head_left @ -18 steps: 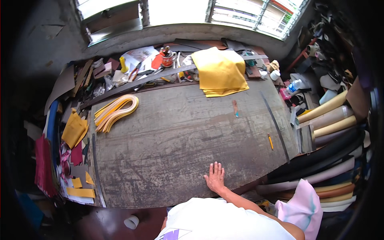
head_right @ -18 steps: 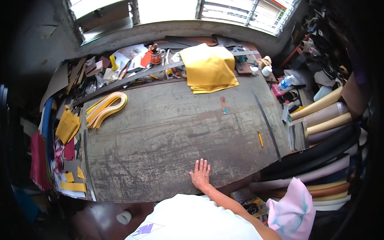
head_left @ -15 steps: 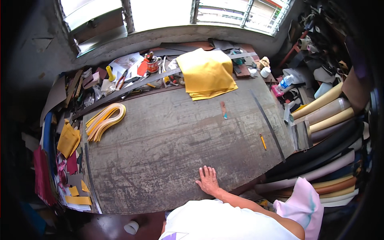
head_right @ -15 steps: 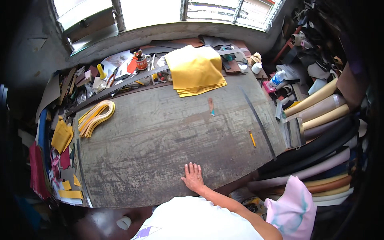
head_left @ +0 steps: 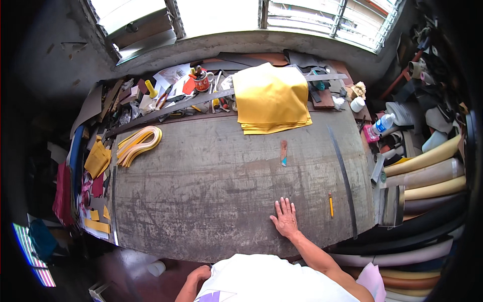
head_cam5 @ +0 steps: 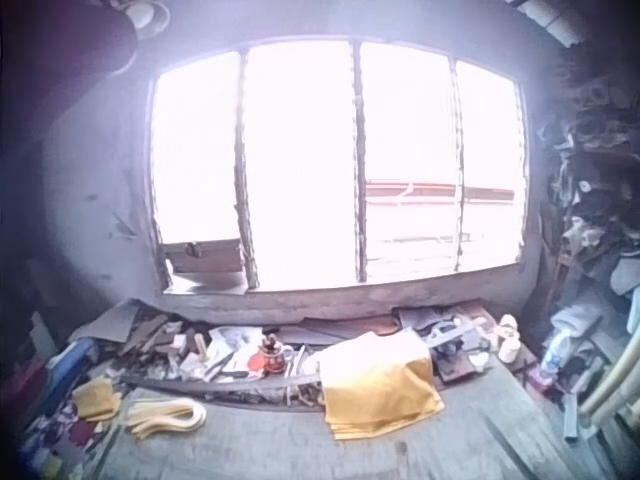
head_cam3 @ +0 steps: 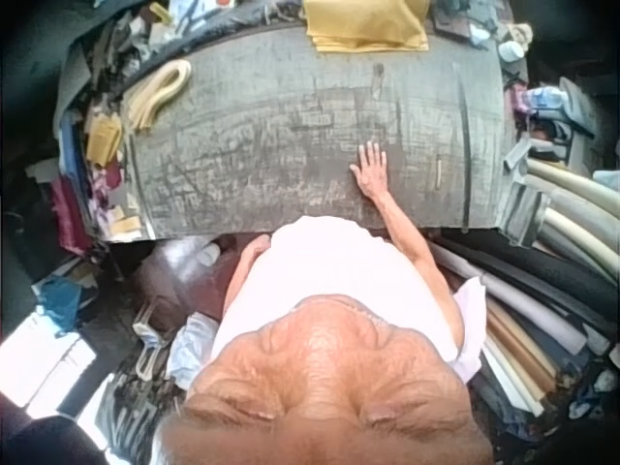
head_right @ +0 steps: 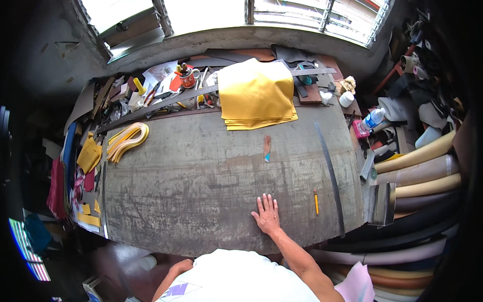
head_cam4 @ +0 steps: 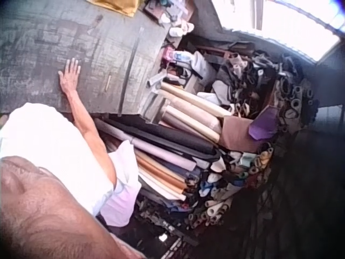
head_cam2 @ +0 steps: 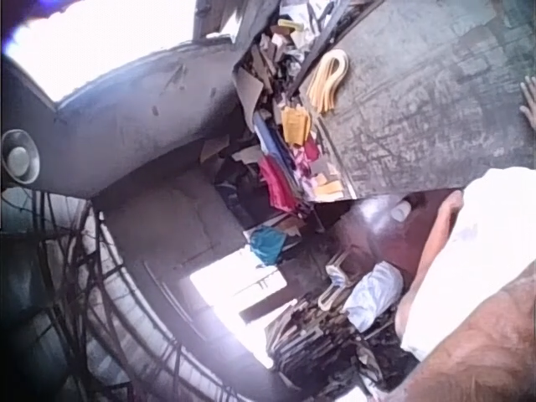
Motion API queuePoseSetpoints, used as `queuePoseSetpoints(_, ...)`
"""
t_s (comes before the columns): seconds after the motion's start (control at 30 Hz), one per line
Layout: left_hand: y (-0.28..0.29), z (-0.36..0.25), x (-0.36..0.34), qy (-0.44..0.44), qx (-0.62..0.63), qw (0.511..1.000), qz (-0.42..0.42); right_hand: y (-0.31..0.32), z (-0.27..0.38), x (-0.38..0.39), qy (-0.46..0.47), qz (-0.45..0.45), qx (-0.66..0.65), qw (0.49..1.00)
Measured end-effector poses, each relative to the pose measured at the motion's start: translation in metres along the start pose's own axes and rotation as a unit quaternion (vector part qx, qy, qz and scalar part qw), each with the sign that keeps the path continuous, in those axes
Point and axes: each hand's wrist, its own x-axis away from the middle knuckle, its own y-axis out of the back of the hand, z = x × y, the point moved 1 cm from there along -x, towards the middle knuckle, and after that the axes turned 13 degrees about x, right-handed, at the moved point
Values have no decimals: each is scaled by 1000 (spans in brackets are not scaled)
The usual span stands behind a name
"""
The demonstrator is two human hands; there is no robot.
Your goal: Sewing and assembling small yellow fabric pouches using an industrial sewing machine and hammer.
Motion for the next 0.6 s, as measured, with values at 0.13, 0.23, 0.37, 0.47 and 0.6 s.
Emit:
queuePoseSetpoints(0.13, 71, -107, 25, -12, 180, 982, 48, 12, -12, -25, -12, -36, -56, 998)
queuePoseSetpoints(0.23, 148, -199, 17, -134, 156, 977, -61, 23, -13, -79, -19, -87, -67, 994)
queuePoseSetpoints(0.37, 274, -302, -33, -314, 69, 912, -255, 23, 3, -174, 32, -130, -80, 988)
queuePoseSetpoints(0.47, 374, -388, -92, -424, 92, 844, -315, 13, 15, -236, 78, -153, -87, 981)
queuePoseSetpoints(0.6, 500, -500, -153, -495, 72, 772, -394, 17, 31, -259, 40, -170, -31, 984)
